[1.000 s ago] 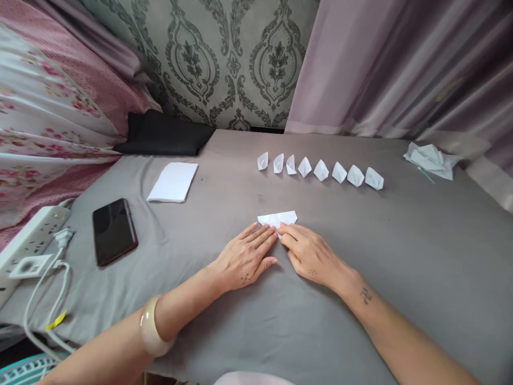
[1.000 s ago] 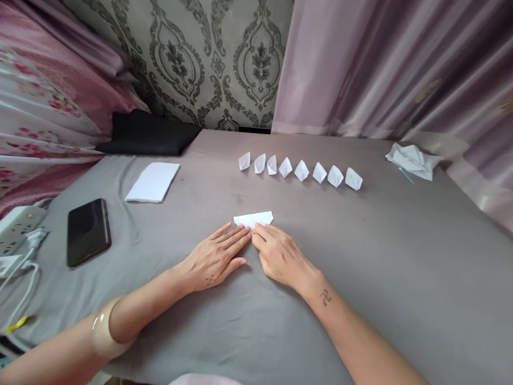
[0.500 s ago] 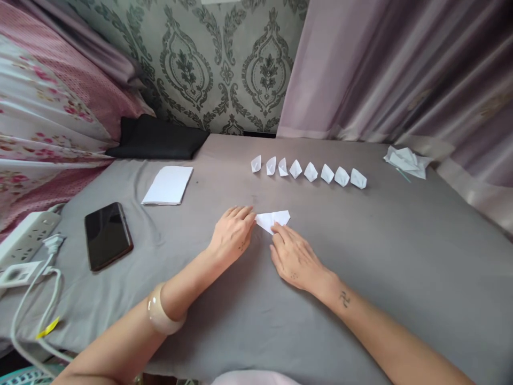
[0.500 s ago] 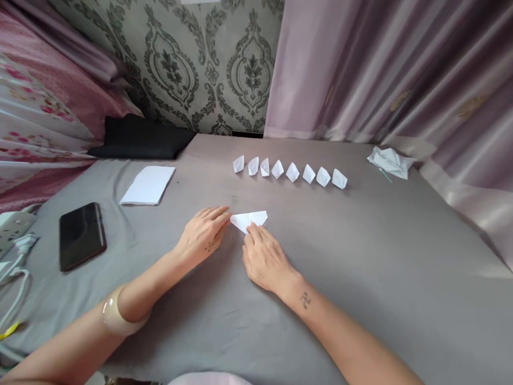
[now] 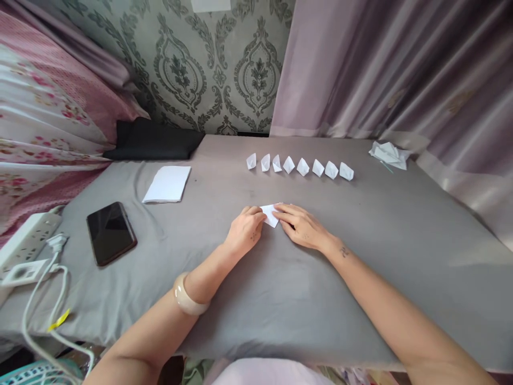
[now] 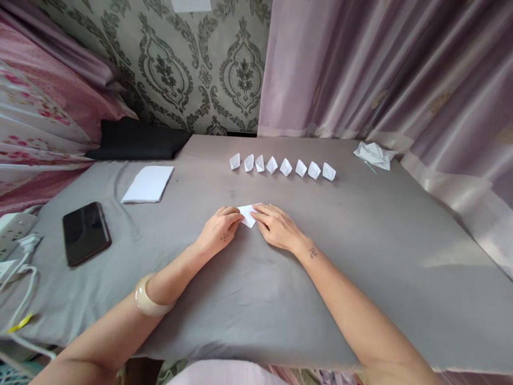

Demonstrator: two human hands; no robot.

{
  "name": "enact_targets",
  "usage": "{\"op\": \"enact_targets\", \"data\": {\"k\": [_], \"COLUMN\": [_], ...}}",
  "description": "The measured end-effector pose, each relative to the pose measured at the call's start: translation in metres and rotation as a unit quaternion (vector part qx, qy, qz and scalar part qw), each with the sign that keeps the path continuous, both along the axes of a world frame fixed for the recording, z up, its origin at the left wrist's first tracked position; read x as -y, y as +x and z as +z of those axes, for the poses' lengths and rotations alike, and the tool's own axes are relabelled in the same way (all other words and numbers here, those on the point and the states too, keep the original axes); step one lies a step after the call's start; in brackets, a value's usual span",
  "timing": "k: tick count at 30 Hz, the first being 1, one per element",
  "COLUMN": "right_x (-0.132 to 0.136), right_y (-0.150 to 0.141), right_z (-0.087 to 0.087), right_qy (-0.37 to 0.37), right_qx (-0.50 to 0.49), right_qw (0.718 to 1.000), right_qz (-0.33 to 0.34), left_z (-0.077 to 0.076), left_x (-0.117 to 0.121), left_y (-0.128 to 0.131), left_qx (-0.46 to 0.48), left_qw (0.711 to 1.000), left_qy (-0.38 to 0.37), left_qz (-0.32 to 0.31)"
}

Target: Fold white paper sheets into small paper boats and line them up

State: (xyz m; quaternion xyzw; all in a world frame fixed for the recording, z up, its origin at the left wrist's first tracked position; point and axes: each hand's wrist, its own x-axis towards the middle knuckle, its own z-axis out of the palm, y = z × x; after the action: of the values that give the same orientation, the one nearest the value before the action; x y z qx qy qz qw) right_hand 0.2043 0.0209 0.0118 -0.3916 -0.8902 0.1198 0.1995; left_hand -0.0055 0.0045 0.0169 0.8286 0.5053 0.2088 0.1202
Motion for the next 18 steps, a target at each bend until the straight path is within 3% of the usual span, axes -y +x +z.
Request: {"op": "enact_targets", "data": {"k": [4,12,18], "right_x": [-0.001,0.022,0.006], "right_y": [-0.010,-0.026,-0.025], "right_z": [0.000,0.012,0.004], "right_qy": [0.005,0.015,-0.007], "right_qx": [-0.019,0.026,-0.014], "right_qw": [0.999,0.994,0.986], "right_qz": [-0.046,-0.109,-0.164], "left_z": [0.005,0.007,0.004], "left_x": [0.002,0.007,0.001], "left_y": [0.002,0.004,0.004], "left_qx": [-0.029,-0.064,-0.048], "left_qw": [0.999,0.997,0.998], "left_qy": [0.027,0.044,0.023], "left_qz": [-0.011,-0.018,-0.027]}}
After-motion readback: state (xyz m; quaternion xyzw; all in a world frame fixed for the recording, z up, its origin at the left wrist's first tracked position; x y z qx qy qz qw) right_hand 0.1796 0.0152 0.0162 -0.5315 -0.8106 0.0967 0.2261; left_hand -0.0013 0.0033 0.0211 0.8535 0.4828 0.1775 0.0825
